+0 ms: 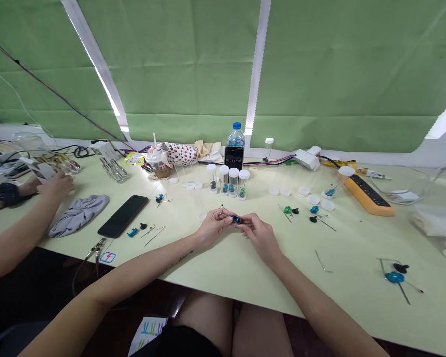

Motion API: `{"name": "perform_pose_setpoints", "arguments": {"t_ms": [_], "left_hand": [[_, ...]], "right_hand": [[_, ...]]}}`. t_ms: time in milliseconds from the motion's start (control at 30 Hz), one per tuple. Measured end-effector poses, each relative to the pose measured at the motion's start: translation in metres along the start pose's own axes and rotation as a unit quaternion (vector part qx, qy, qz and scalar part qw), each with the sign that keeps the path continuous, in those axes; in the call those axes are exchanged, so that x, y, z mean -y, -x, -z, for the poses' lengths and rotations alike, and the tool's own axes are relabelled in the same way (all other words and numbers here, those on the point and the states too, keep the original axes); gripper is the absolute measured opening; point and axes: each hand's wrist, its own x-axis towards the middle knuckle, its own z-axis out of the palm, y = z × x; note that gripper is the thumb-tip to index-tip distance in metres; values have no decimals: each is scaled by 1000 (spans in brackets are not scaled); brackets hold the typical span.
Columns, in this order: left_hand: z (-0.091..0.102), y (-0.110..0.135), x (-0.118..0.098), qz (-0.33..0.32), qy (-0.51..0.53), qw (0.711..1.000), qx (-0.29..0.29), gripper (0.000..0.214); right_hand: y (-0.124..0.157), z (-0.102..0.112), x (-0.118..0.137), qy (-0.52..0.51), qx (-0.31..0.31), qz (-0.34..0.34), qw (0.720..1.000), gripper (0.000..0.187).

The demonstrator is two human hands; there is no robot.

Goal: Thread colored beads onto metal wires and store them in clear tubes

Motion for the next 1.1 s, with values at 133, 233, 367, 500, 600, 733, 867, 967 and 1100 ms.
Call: {"name": "perform_pose_setpoints", "arguments": {"t_ms": [133, 233, 367, 500, 600, 733, 867, 967, 1100], "left_hand": [[0, 0, 1, 0, 7, 1000, 5, 29], [0, -1, 1, 3, 8, 1000, -1, 30], [1, -1, 1, 7, 6, 1000, -8, 30], [1, -1, 0, 8, 6, 1000, -3, 30], [1, -1, 0, 11, 6, 1000, -8, 31], [1, -1, 0, 10, 6, 1000, -6, 31], [1, -1, 0, 6, 6, 1000, -6, 30], [2, -1, 1, 4, 6, 1000, -4, 30], [2, 0, 1, 2, 4, 1000, -6, 30]], "right_hand": [[0, 0, 2, 1, 1, -10, 1000, 27], [0, 0, 3, 15, -4, 0, 1000, 28], [0, 0, 1, 32, -12, 33, 999, 29], [0, 0, -1, 19, -1, 18, 1000, 26], [0, 0, -1, 15, 1, 10, 1000, 26], [0, 0, -1, 12, -1, 12, 1000, 27], [0, -1, -1, 9, 0, 9, 1000, 26], [0, -1, -1, 9, 1, 0, 1000, 25], [0, -1, -1, 4, 3, -8, 1000, 26]]}}
